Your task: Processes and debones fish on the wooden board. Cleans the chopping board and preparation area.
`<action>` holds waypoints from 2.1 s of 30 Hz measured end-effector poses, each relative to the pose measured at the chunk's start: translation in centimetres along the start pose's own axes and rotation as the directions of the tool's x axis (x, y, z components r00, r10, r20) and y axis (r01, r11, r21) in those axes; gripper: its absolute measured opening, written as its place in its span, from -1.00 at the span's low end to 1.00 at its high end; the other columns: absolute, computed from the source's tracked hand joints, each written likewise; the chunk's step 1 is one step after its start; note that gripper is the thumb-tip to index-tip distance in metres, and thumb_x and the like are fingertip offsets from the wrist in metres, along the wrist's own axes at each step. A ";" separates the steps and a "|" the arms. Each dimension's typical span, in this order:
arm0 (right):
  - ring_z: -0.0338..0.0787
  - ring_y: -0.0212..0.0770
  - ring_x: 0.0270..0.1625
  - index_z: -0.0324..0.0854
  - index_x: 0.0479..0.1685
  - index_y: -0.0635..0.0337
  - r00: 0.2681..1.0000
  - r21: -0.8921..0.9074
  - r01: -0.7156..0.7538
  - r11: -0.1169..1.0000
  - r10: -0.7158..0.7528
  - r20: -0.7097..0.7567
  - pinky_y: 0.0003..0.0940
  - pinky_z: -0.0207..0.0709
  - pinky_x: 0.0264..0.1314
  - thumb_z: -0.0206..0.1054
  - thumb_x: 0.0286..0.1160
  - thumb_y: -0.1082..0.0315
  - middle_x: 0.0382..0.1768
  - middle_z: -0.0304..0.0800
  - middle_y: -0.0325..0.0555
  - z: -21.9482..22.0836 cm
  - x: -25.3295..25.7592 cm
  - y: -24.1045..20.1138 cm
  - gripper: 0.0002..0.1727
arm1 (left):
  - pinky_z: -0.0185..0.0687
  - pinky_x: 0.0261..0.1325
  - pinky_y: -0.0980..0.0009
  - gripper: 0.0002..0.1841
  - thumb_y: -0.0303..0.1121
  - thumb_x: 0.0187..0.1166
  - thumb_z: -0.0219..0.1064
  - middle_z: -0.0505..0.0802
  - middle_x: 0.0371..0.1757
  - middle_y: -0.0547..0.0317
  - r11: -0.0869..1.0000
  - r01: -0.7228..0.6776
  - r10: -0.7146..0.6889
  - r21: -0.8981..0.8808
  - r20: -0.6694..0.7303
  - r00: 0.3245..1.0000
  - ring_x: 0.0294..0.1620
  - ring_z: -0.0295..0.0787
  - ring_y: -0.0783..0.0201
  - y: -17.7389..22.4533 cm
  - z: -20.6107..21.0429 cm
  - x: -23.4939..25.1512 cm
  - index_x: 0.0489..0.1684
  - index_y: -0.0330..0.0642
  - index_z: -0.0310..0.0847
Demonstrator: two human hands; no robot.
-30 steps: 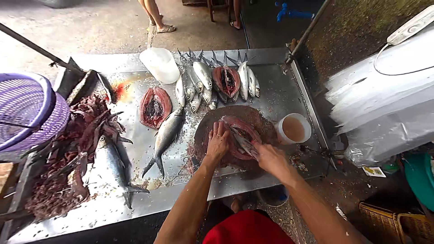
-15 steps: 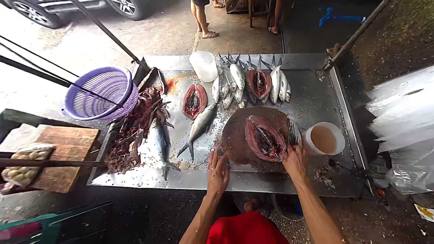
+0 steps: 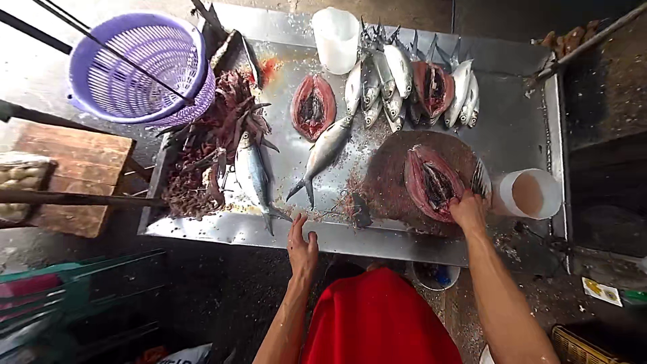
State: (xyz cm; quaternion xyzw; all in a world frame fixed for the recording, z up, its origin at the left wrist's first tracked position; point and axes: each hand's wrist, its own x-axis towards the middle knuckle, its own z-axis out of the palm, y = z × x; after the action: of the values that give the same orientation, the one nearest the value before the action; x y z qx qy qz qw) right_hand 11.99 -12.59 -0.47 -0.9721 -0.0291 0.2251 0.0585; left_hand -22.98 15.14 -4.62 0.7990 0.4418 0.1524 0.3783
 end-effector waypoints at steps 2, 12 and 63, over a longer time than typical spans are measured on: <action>0.56 0.38 0.54 0.53 0.46 0.39 0.994 0.090 -0.078 0.993 0.071 0.078 0.34 0.35 0.58 0.28 0.64 0.07 0.38 0.64 0.44 -0.5 0.4 -0.4 -0.40 | 0.29 0.72 -0.04 -0.49 -0.40 0.49 0.14 0.56 0.64 -0.27 1.000 0.013 -0.013 -0.002 -0.017 1.000 0.71 0.42 -0.11 -1.7 -1.0 0.4 0.45 -0.38 0.57; 0.75 -0.04 0.22 0.24 0.66 0.20 0.953 0.969 -0.210 0.127 0.249 0.174 -0.05 0.73 0.15 0.21 0.74 0.42 0.33 0.61 0.15 2.9 -7.0 -4.9 -0.47 | 0.37 0.57 -0.16 -0.45 -0.31 0.47 0.12 0.53 0.64 -0.30 0.995 0.084 -0.086 -0.056 -0.027 0.996 0.72 0.37 -0.18 -5.3 -4.6 2.8 0.46 -0.38 0.54; 0.83 -0.18 0.02 0.21 0.65 0.40 0.962 0.989 -0.055 -0.136 -0.272 0.016 -0.17 0.79 -0.01 0.60 0.22 -0.02 0.17 0.76 -0.01 11.6 -17.1 -15.3 0.03 | 0.55 0.44 -0.03 -0.40 -0.31 0.46 0.12 0.47 0.67 -0.35 0.992 0.065 -0.061 -0.109 0.045 0.997 0.62 0.49 -0.12 -7.1 -9.2 5.3 0.54 -0.40 0.44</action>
State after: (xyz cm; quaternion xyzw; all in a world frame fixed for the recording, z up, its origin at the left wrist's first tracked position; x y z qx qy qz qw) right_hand -8.96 2.37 -1.42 -0.5593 0.0619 0.2690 0.7817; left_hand -29.47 26.08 -4.22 0.7656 0.4498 0.1480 0.4355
